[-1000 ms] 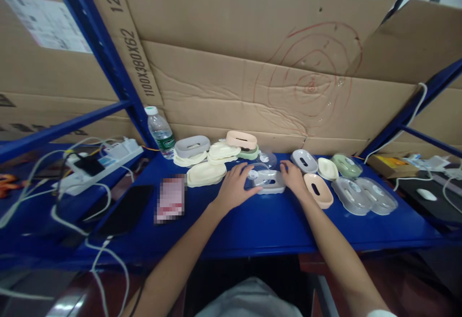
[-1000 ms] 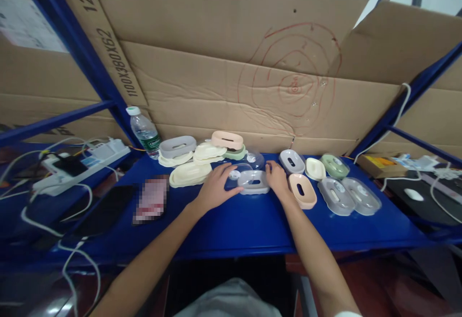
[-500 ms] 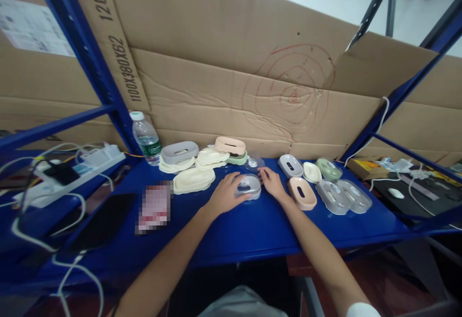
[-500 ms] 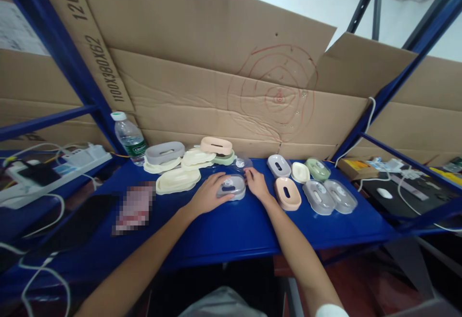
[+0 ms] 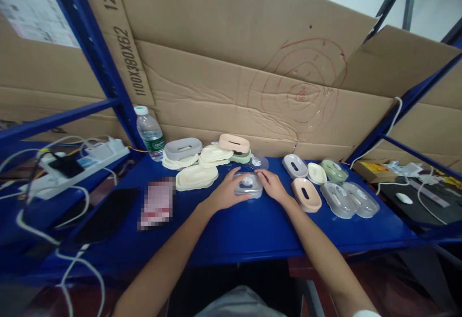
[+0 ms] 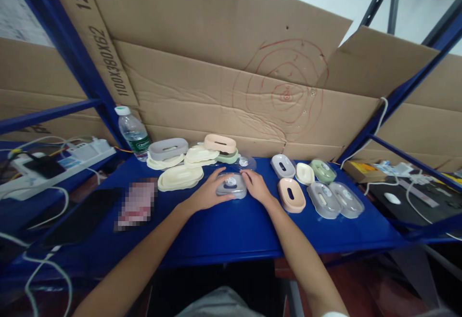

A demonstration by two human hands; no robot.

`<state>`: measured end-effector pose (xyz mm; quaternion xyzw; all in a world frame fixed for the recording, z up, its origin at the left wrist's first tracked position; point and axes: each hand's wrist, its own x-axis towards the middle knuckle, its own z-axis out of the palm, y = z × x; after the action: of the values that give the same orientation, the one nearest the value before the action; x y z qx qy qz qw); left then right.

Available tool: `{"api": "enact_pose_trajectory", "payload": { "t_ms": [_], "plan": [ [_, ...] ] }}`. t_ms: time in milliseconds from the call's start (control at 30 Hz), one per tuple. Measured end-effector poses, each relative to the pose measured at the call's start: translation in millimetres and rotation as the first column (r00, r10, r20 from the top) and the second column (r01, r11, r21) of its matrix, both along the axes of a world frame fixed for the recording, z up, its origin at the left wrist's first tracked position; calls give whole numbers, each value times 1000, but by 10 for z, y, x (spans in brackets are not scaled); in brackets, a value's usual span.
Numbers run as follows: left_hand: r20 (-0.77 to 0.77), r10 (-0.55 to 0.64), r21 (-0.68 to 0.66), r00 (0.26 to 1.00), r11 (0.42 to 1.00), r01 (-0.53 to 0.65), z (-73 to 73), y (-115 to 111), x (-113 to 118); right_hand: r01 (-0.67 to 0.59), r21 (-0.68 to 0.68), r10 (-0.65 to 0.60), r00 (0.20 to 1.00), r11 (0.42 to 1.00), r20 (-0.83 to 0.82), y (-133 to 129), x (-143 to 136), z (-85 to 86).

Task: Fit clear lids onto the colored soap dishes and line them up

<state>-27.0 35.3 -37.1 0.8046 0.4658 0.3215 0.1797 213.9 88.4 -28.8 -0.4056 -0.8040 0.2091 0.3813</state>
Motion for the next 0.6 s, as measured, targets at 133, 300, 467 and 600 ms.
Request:
{"api": "enact_pose_trajectory", "payload": {
  "t_ms": [133,300,467,600],
  "plan": [
    [22,-29,-44,999,999,30,-7,23,-37,-5,14,4,1000,1000,18,3,4,1],
    [47,-44,-50,998,998,46,2,36,-37,-4,19,3,1000,1000,23,17,4,-21],
    [72,-45,-62,996,997,49,36,42,-29,-8,9,7,1000,1000,4,32,2,-34],
    [91,-41,-65,995,997,47,67,32,-29,-9,-8,9,1000,1000,-17,24,-6,-28]
  ]
}}
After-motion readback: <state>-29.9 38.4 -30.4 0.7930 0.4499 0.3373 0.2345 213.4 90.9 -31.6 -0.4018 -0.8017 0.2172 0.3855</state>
